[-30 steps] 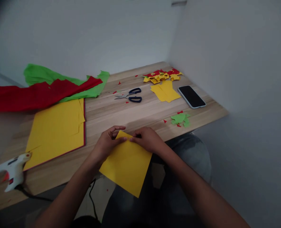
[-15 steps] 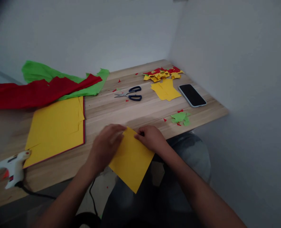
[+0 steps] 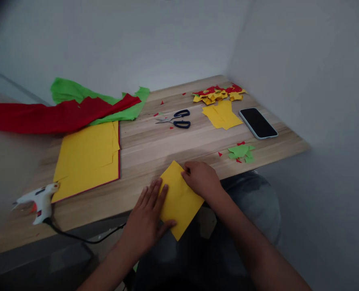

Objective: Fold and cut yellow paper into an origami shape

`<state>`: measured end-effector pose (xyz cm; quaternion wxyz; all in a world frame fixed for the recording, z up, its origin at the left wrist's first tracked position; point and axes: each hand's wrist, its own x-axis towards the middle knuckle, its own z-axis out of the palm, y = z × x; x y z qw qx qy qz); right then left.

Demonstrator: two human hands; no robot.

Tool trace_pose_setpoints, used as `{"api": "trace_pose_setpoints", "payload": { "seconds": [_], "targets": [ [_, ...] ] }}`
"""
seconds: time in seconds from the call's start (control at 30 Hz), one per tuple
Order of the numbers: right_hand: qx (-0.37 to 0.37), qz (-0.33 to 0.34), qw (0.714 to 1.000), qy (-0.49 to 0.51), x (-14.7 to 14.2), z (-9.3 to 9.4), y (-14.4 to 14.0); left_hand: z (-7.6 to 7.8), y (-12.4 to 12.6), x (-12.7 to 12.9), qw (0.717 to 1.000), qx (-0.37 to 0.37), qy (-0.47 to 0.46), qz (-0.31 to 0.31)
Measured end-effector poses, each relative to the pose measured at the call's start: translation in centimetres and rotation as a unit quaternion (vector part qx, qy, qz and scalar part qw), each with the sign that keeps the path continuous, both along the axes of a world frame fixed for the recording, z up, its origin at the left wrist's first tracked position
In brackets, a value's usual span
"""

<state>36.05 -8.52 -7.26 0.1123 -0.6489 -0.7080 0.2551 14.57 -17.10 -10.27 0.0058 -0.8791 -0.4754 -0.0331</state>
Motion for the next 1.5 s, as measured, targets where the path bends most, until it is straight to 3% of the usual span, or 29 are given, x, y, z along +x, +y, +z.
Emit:
{"api": "trace_pose_setpoints", "payload": {
  "seconds": [0.2,0.37,0.43,0.53,0.63,0.73,0.83,0.93,1.1,1.23,1.37,1.5],
  "targets": [
    [-0.002,-0.001,1.0,0.018,0.2,-0.1,0.0,0.4,-3.8,-4.6,0.999,0.021,0.02,0.022],
    [-0.003,-0.01,0.999,0.037,0.5,-0.3,0.0,3.0,-3.2,-7.7,0.994,-0.004,-0.011,0.109],
    [-0.002,-0.01,0.999,0.037,0.5,-0.3,0.1,4.5,-1.8,-6.7,0.989,0.023,-0.055,0.138],
    [0.003,-0.011,1.0,0.026,0.4,-0.3,0.0,5.5,1.1,-2.6,0.988,-0.016,-0.131,0.083],
    [0.011,-0.005,1.0,0.014,0.3,-0.2,-0.1,4.3,4.1,2.1,0.989,-0.061,-0.128,0.031],
    [0.016,-0.001,1.0,-0.001,0.3,-0.2,-0.3,2.3,6.6,4.8,0.991,-0.091,-0.097,-0.016],
    [0.018,-0.006,1.0,-0.013,0.4,-0.3,-0.3,1.0,8.0,4.8,0.993,-0.086,-0.072,-0.043],
    [0.014,-0.008,1.0,-0.018,0.4,-0.2,-0.2,0.9,8.1,2.9,0.995,-0.078,-0.045,-0.037],
    [0.004,-0.011,1.0,-0.023,0.3,0.1,-0.2,1.5,5.7,-1.6,0.998,-0.059,-0.002,-0.011],
    [0.001,-0.008,0.999,-0.031,0.2,0.0,-0.4,2.9,3.7,-4.2,0.999,-0.028,0.031,-0.012],
    [-0.001,-0.009,0.999,-0.042,-0.1,0.0,-0.4,4.1,3.3,-2.4,0.999,-0.005,0.031,0.006],
    [-0.002,-0.011,0.998,-0.06,-0.2,0.0,-0.5,2.6,3.1,1.8,0.999,-0.038,0.009,-0.023]
  ]
}}
